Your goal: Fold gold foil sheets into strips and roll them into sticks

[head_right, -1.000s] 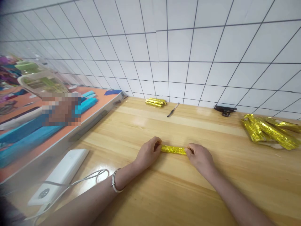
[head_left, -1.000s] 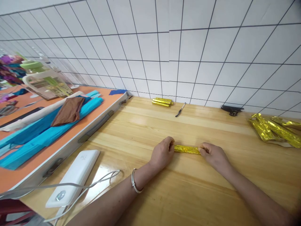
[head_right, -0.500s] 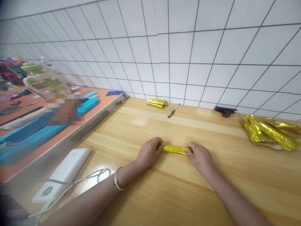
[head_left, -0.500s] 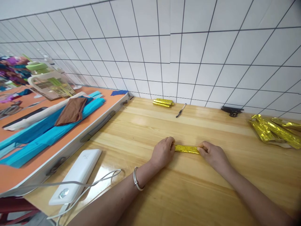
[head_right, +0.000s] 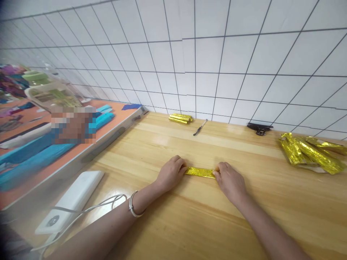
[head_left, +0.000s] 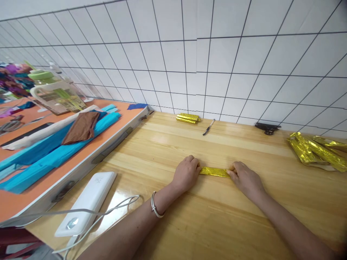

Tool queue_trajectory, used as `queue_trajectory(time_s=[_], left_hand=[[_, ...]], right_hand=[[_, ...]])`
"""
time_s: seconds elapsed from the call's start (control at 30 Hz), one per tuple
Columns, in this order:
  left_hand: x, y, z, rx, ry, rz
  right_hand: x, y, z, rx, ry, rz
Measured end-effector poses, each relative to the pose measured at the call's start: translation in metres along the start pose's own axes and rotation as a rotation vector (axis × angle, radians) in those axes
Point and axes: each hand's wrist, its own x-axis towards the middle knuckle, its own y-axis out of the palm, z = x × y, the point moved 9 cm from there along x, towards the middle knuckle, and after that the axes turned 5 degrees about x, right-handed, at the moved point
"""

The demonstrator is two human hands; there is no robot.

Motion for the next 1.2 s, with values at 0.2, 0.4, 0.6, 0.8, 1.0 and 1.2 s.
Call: queue_trajectory(time_s=[0.2, 0.4, 0.6, 0.8, 1.0, 1.2], left_hand=[[-0.003, 0.004, -0.004, -0.050, 0.062, 0.005], [-0.014, -0.004, 0.002, -0.191, 0.122, -0.020], [-0.032, -0.037, -0.011, -0.269, 0.434, -0.309], [-0.042, -0.049, -0.021, -0.224, 0.559, -0.395], [-0.036, -0.050, -0.014, -0.314, 0.496, -0.379], [-0.026, -0.040, 0.003, -0.383, 0.279, -0.333]], right_hand=[[-0.009, -0.002, 0.005, 0.015, -0.093, -0.086], [-0.019, -0.017, 0.020, 0.282, -0.221, -0.147], [-0.025, -0.027, 0.032, 0.457, -0.315, -0.185], [-0.020, -0.024, 0.019, 0.663, -0.152, -0.142], [-0.026, -0.038, 0.029, 0.625, -0.203, -0.173], [-0.033, -0.048, 0.037, 0.495, -0.336, -0.254]])
